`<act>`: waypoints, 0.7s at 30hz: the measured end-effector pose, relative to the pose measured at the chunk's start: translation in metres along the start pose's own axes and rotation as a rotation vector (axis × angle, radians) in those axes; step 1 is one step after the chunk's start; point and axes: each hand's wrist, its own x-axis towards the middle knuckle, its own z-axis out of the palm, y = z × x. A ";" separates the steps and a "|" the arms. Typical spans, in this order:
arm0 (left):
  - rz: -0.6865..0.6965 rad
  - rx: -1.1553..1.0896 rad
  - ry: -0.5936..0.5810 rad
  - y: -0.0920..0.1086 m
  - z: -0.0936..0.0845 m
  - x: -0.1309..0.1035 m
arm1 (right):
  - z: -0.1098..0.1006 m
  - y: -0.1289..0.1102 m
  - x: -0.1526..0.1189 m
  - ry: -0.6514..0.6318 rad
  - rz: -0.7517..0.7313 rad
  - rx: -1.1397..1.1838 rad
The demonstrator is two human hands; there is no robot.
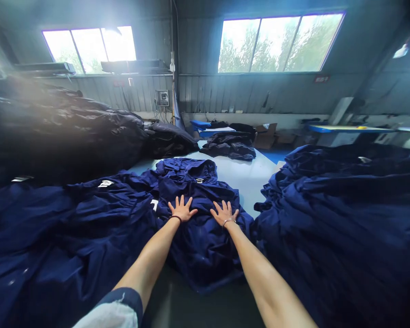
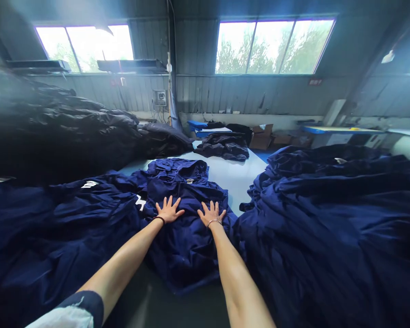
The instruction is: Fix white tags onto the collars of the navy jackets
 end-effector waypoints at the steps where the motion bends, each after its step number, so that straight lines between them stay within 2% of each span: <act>1: -0.008 0.004 -0.001 -0.003 0.006 0.000 | 0.004 0.001 -0.001 0.001 0.001 -0.015; 4: -0.008 0.004 0.020 -0.009 0.017 -0.008 | 0.012 0.001 -0.011 0.023 0.000 -0.049; 7: -0.017 -0.001 0.000 -0.010 0.018 -0.026 | 0.013 -0.001 -0.031 0.020 0.016 -0.056; 15: -0.038 -0.045 -0.128 -0.002 0.021 -0.109 | 0.009 0.003 -0.119 0.011 0.028 -0.067; 21: -0.050 0.003 -0.210 0.007 0.029 -0.166 | -0.016 0.003 -0.173 -0.069 0.062 -0.089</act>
